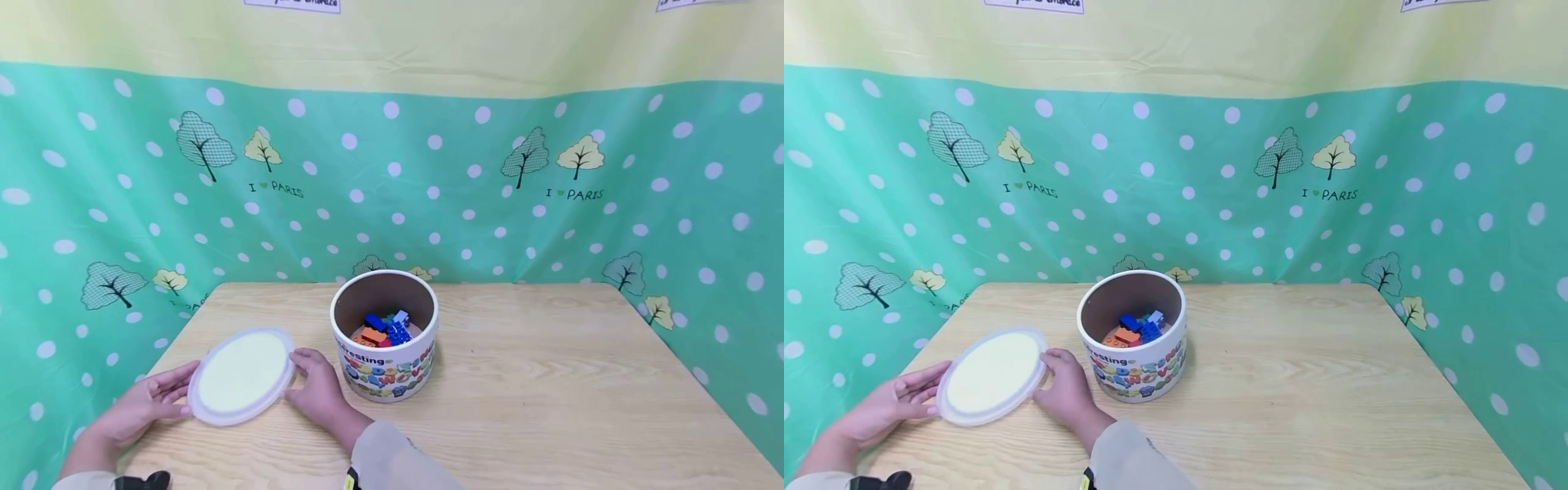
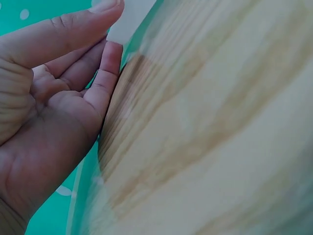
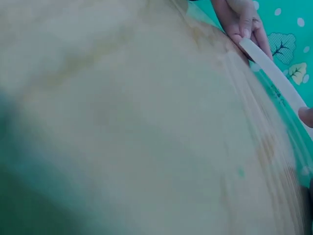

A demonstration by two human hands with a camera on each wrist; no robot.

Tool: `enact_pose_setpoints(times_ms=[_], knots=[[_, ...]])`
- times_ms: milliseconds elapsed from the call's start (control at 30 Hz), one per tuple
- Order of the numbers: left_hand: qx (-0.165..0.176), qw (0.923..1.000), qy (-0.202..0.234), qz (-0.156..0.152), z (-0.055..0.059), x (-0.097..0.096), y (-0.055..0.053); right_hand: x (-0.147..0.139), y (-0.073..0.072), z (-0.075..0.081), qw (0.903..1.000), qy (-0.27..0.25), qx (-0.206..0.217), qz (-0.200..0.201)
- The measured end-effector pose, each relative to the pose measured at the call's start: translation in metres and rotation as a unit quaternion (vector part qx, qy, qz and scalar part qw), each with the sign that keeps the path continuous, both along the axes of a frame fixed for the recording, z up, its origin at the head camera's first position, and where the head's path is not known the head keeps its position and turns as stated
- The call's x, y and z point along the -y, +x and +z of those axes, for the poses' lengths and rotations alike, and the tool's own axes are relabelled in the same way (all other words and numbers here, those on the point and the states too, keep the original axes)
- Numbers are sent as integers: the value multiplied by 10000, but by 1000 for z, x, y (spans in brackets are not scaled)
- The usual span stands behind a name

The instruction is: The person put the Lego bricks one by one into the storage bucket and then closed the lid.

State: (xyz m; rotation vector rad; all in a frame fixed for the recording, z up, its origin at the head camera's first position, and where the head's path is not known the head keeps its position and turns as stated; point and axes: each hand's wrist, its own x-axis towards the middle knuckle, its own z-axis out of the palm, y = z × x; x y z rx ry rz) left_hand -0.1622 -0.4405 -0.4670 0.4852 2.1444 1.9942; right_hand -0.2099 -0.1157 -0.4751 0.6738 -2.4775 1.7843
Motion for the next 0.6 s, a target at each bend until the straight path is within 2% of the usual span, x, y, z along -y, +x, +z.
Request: enact_pose_setpoints(times_ms=[167,333,500,600], knots=[[-48,9977,452,-512,-3,7,2,2,9,3,9984,214,-507,-130],[-32,9897,1019,-1008,0,11,5,1,12,12,9947,153,-1003,-169],[-170,9820,1535,-1090,8,10,7,-2,14,22,9883,-76,-1516,-171],[-270,9764,1843,-1095,15,9,8,-3,18,28,9879,-205,-1516,-271]])
